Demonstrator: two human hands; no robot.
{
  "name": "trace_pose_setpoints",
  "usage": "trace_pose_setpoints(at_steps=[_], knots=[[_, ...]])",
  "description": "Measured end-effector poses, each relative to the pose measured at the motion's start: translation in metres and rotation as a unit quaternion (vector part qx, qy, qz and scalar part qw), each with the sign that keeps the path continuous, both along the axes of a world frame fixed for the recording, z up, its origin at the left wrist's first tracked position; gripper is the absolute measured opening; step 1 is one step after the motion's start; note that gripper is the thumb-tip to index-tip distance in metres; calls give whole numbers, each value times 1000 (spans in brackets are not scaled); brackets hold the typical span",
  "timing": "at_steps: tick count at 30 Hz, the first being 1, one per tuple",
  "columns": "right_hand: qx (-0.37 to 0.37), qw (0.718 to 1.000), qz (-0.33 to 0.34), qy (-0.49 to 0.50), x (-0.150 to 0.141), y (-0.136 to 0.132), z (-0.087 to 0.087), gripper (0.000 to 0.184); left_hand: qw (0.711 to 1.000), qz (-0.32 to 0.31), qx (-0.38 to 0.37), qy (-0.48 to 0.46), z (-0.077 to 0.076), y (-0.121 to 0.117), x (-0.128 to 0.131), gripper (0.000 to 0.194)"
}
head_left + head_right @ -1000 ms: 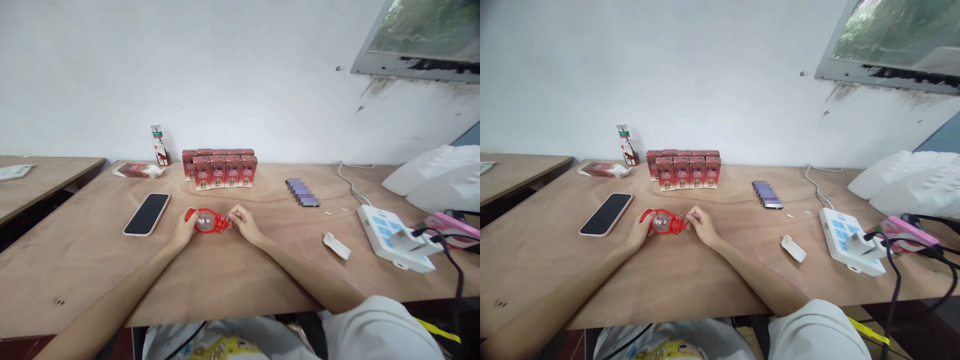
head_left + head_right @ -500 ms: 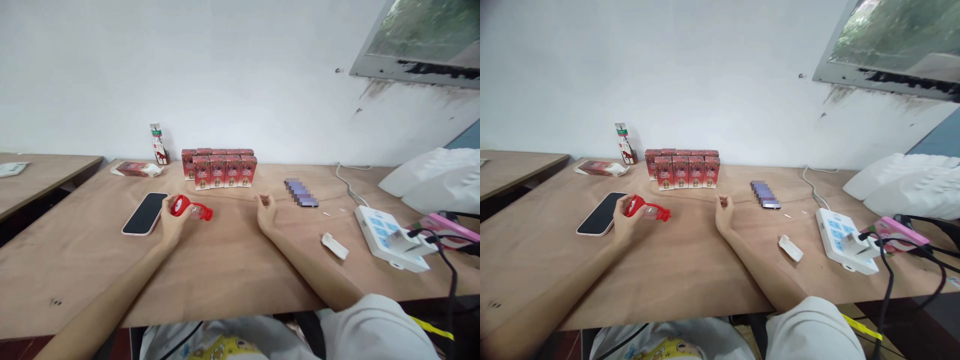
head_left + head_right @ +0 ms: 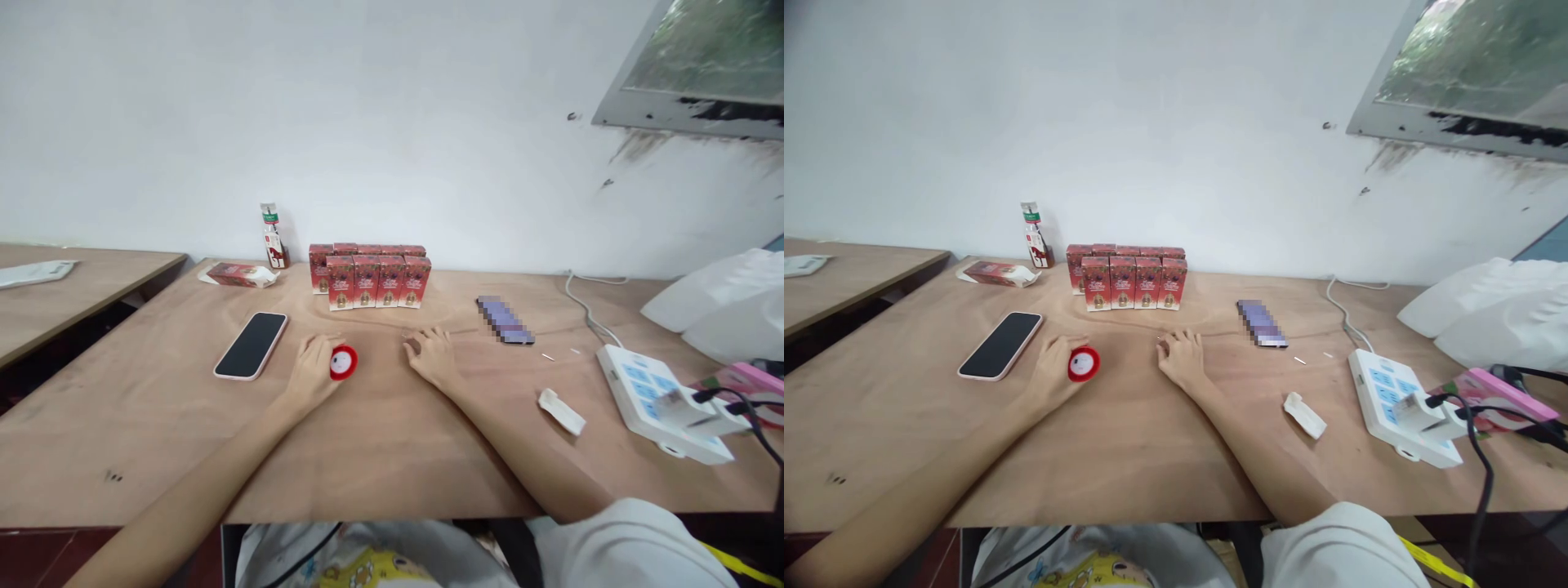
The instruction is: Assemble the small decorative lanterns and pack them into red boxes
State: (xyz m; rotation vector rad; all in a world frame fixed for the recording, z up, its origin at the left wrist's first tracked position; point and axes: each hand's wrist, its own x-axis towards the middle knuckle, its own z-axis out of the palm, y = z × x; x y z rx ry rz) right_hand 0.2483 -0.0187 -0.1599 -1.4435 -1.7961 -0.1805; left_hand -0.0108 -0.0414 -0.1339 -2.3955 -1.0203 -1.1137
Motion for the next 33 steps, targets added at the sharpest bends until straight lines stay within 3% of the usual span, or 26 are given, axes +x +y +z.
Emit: trace_pose_setpoints(at_steps=[5, 10, 18, 23, 30, 33], knots=[[122, 986, 114, -24, -30, -27, 6, 20, 996, -32, 30, 78, 0, 0, 6, 26], [145, 970, 194, -27, -58, -47, 7, 17, 991, -27, -15, 130, 3, -4, 12, 22], [128, 961, 235, -70, -58, -41, 8, 25, 989, -49, -2, 141, 4, -3, 10, 25], [95, 965, 229, -86, -57, -39, 6, 22, 987, -29, -27, 158, 4, -3, 11, 23], [129, 955, 246, -105, -58, -39, 9, 26, 983, -28, 2, 184, 3, -2, 11, 25], [138, 962, 214, -95, -46, -32, 8, 28, 986, -2, -14, 166, 4, 4, 4, 29]])
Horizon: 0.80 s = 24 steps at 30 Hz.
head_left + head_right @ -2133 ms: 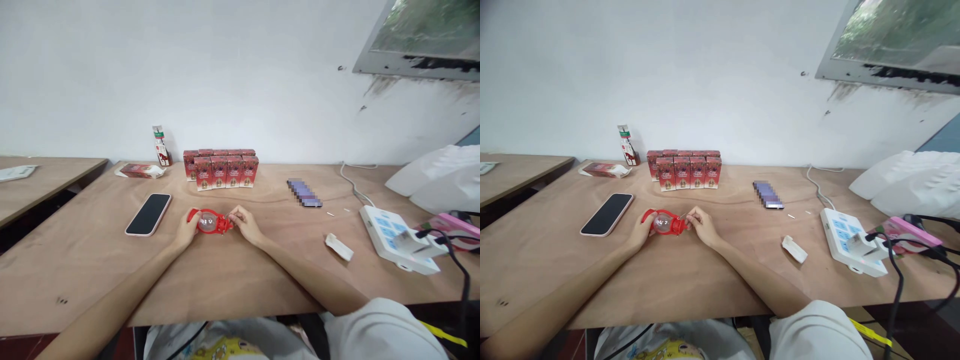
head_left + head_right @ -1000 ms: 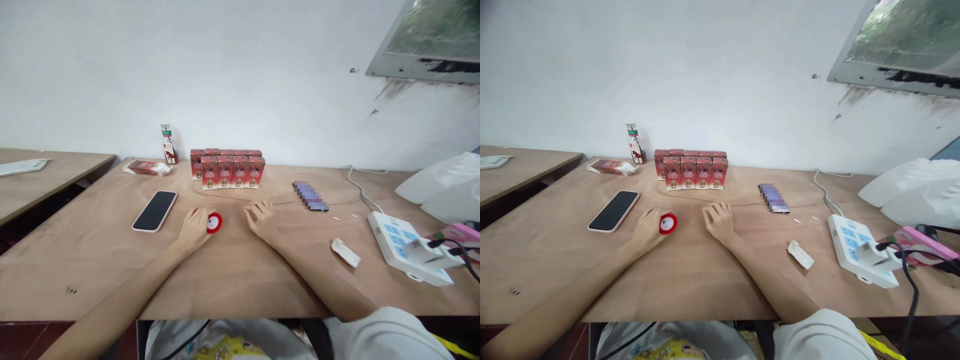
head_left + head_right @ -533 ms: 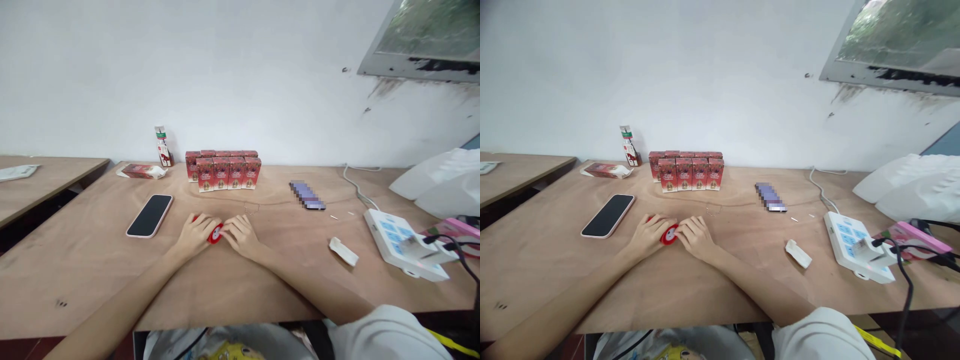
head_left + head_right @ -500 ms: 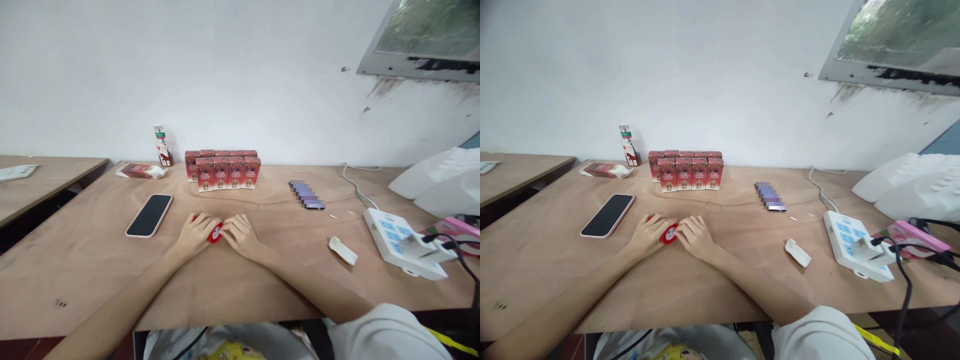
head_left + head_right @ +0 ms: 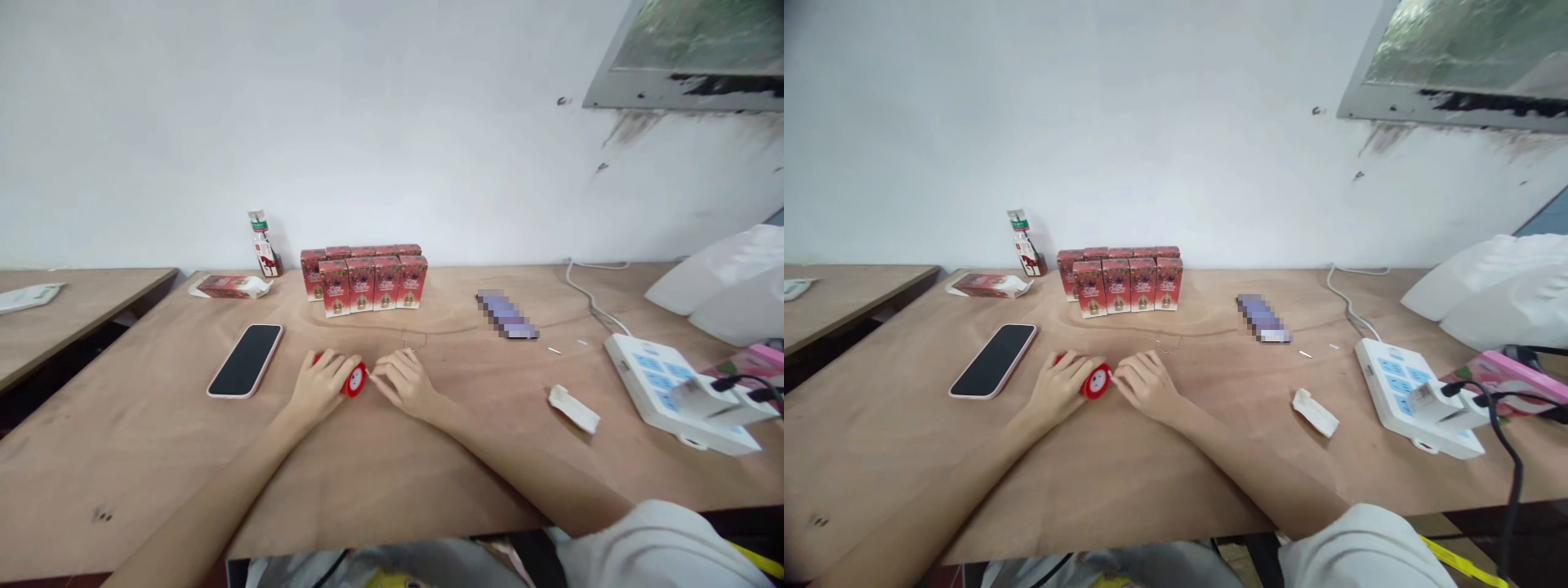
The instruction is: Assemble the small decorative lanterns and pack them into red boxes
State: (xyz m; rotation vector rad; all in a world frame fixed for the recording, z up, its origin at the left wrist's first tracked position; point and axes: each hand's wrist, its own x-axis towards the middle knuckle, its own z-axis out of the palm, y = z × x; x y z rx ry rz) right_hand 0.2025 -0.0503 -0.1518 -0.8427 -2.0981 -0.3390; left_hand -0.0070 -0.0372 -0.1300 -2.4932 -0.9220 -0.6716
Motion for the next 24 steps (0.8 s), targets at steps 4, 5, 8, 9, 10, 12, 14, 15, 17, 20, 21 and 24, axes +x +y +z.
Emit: trace_pose_setpoints(at_steps=[4, 5, 8, 9, 10, 12, 14, 15, 17, 20, 21, 24], knots=[[-33, 987, -157, 32, 36, 27, -8, 30, 998, 40, -1, -39, 0, 9, -12, 28], [-53, 978, -198, 31, 45, 35, -10, 29, 998, 46, 0, -47, 0, 11, -14, 27], [-88, 964, -252, 22, 63, 53, -17, 28, 997, 43, 2, -57, -2, 11, -14, 27], [-90, 963, -253, 19, 66, 56, -19, 28, 998, 37, 3, -56, -2, 10, -13, 28], [-89, 964, -252, 16, 67, 58, -21, 28, 998, 29, 3, -55, -3, 9, -12, 29], [-86, 965, -249, 10, 66, 59, -23, 27, 998, 16, 3, -54, -3, 7, -10, 31], [-81, 966, -245, 4, 64, 58, -24, 27, 998, 10, 5, -57, -3, 6, -10, 33], [-78, 967, -242, 2, 63, 57, -23, 27, 998, 8, 6, -59, -2, 5, -10, 33], [-73, 969, -235, -5, 61, 55, -21, 27, 998, 4, 15, -62, -1, 5, -10, 33], [-74, 972, -220, -23, 53, 57, -18, 26, 998, 0, 33, -57, -1, 5, -9, 33], [-77, 973, -215, -31, 49, 60, -17, 24, 998, 0, 35, -55, -1, 5, -9, 33], [-94, 972, -207, -53, 33, 70, -15, 21, 998, 3, 29, -50, -2, 5, -8, 33]])
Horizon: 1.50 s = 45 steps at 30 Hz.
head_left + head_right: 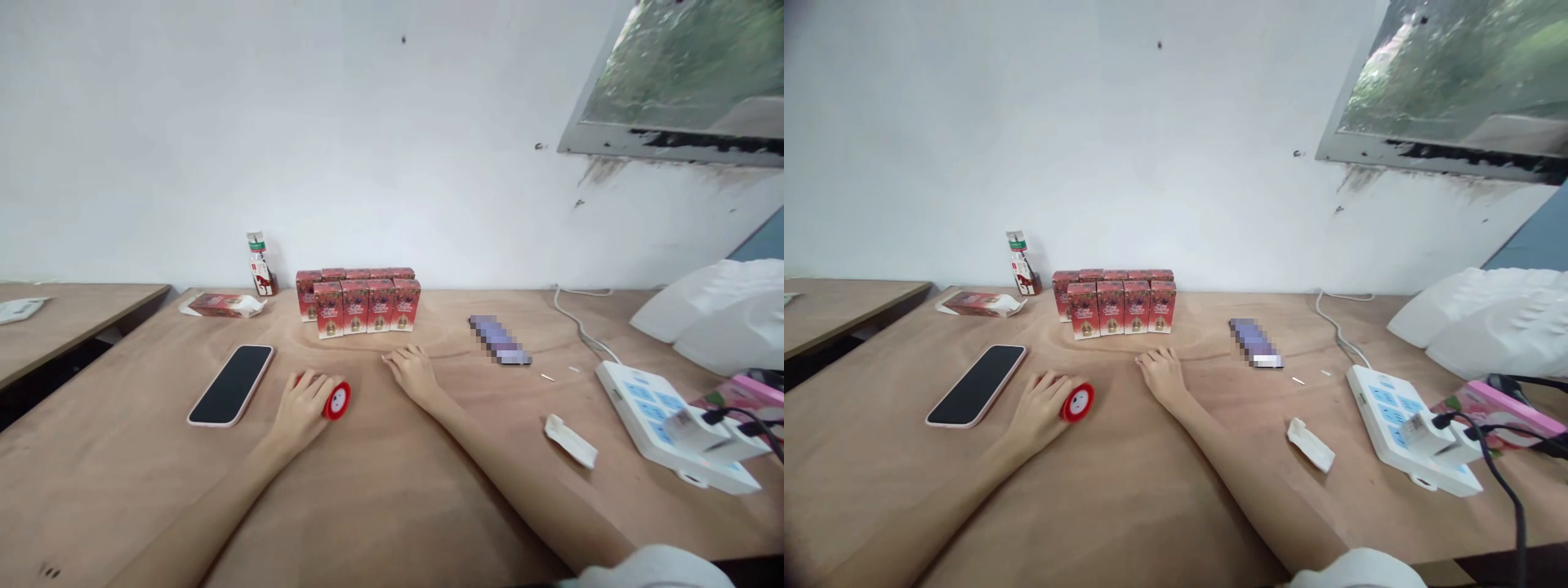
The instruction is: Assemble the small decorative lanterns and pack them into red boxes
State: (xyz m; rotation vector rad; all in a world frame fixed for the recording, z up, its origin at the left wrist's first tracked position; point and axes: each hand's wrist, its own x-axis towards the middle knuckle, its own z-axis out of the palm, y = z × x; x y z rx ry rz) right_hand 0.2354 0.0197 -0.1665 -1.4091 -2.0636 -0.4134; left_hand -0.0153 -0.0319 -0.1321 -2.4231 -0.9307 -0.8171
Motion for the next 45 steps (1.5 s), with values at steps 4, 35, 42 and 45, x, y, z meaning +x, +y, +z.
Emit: trace_pose_setpoints(at_steps=[4, 35, 42, 45], knots=[[-30, 999, -11, -6, -14, 5, 5, 22, 1000, 3, 1, 1, -1, -1, 0, 32], [201, 938, 245, 144, -65, -76, 22, 10, 999, -25, 17, -42, -2, -8, 6, 22], [249, 931, 257, 68, -65, -79, 24, 13, 998, -24, 61, -24, -1, -8, 5, 27], [289, 927, 239, 17, -67, -79, 22, 17, 997, -15, 70, -21, -1, -8, 6, 28]])
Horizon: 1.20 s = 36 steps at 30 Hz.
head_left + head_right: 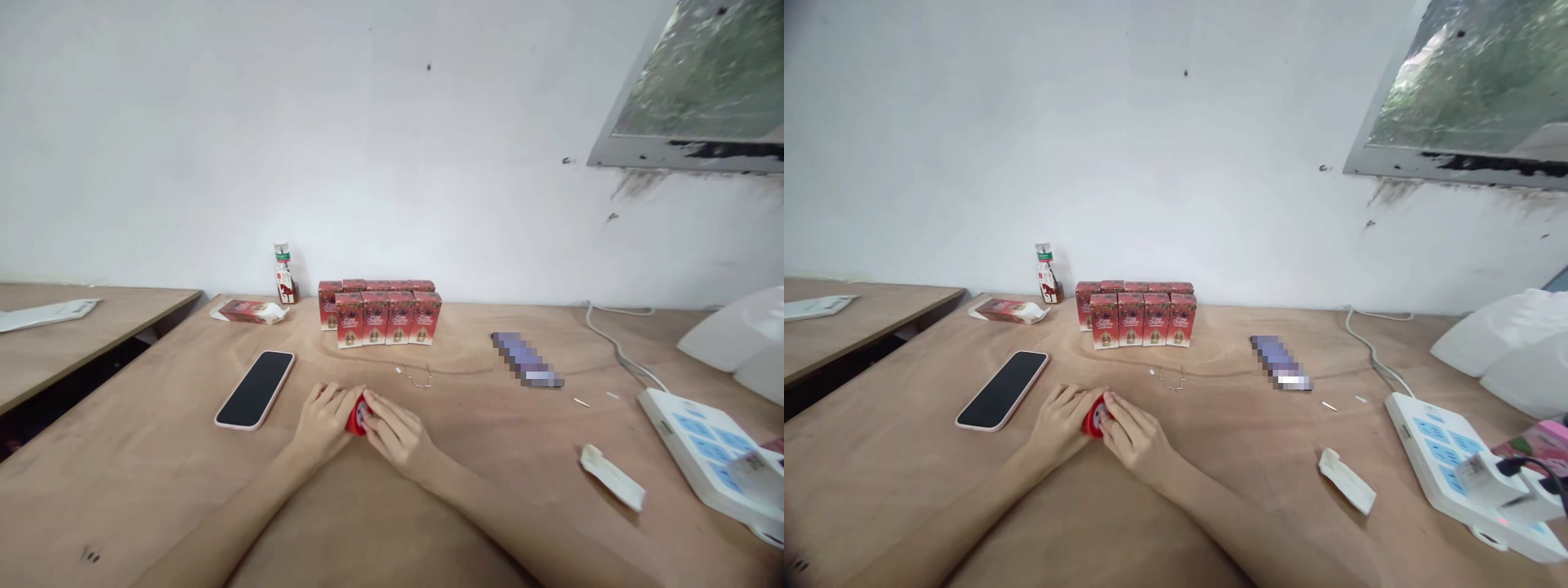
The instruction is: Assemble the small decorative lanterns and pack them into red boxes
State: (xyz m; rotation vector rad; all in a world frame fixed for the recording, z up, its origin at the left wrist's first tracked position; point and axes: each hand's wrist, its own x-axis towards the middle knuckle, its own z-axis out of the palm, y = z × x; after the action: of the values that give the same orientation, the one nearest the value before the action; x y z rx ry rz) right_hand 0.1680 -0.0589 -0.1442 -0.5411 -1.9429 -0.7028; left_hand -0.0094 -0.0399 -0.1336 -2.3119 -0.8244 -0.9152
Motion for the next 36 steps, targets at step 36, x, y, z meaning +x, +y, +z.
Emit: trace_pose_setpoints(at_steps=[36], knots=[[-129, 954, -270, 10, 41, 8, -8, 15, 983, -19, -130, -127, 1, 4, -12, 34]])
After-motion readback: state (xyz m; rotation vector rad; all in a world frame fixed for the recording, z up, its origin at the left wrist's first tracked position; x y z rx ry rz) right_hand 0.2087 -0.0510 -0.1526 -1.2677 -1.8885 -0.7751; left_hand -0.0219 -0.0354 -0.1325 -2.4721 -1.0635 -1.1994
